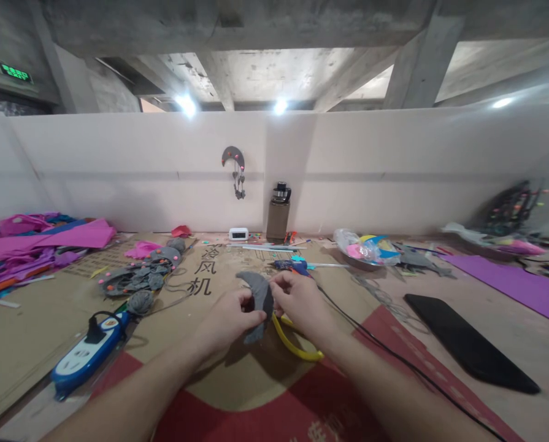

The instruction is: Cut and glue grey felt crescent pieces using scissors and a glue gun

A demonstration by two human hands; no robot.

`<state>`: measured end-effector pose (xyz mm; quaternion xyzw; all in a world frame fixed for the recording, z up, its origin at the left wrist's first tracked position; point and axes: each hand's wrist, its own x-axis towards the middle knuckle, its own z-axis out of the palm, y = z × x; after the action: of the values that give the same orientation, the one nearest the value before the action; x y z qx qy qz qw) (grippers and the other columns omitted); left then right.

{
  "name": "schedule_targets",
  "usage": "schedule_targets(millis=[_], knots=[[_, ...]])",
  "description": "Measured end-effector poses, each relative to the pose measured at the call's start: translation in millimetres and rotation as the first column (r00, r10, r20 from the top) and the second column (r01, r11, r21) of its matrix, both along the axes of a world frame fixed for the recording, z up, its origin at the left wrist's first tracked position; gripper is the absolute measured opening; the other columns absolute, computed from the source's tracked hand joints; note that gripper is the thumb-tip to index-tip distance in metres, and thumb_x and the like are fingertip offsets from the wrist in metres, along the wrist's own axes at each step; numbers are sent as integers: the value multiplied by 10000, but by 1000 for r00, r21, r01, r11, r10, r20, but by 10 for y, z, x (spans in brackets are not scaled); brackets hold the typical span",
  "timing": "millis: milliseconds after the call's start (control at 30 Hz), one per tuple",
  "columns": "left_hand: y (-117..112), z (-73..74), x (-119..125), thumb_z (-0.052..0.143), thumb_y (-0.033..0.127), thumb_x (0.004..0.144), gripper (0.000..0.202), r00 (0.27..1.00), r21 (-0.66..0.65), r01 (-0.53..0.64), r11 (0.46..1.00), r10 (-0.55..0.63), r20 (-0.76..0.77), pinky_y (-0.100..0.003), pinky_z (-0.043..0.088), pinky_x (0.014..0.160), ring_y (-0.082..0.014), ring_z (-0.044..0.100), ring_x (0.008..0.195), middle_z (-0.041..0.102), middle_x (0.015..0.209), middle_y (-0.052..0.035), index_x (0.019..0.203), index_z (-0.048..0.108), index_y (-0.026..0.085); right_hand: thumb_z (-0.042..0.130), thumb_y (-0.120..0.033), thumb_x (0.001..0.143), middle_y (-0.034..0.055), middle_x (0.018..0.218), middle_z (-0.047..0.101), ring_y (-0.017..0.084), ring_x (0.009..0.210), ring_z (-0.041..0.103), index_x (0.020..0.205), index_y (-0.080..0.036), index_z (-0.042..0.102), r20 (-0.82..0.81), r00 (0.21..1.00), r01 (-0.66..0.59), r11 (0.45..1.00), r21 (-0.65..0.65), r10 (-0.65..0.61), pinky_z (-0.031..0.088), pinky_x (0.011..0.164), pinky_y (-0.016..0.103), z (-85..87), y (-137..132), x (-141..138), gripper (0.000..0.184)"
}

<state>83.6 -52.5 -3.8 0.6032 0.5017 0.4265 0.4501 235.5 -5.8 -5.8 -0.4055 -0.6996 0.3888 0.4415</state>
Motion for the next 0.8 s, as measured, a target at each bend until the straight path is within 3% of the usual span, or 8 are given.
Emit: schedule_targets(millis=[133,367,500,600,800], knots=[[46,-27,-44,697,231,645,159,995,-47,16,999,-11,102,-232,372,589,-126,529,629,651,725,-18,771,678,136,495,-291,764,-52,488,537,125,409,518,744,-207,541,-175,985,-23,988,-152,-4,438,438,247,-52,94,1,97],[67,-19,-97,720,328,681,239,992,-22,-12,1000,15,129,-224,343,558,-118,514,608,618,696,-20,793,653,127,487,-350,771,-54,527,530,129,449,517,801,-212,506,-291,957,-37,989,-143,-7,434,473,258,-100,155,-3,142],[72,-24,-92,717,305,668,244,994,19,-67,998,65,83,-232,381,593,-132,543,646,643,743,-26,829,662,131,557,-357,764,8,757,601,150,645,571,877,-201,546,-203,979,40,998,54,-29,469,601,282,-64,43,-22,194],[51,-24,-47,703,246,646,218,996,77,-81,994,77,48,-255,426,659,-164,580,724,655,768,-32,830,659,137,652,-320,708,22,836,610,153,701,561,908,-196,558,-60,998,31,984,178,-21,459,656,284,-107,-11,-57,254],[-1,22,47,672,151,602,197,996,76,-73,994,68,61,-277,454,698,-181,603,754,660,761,-30,795,636,146,507,-214,749,17,789,641,161,713,581,836,-201,605,32,999,-47,986,161,42,463,656,277,-161,5,-61,132]])
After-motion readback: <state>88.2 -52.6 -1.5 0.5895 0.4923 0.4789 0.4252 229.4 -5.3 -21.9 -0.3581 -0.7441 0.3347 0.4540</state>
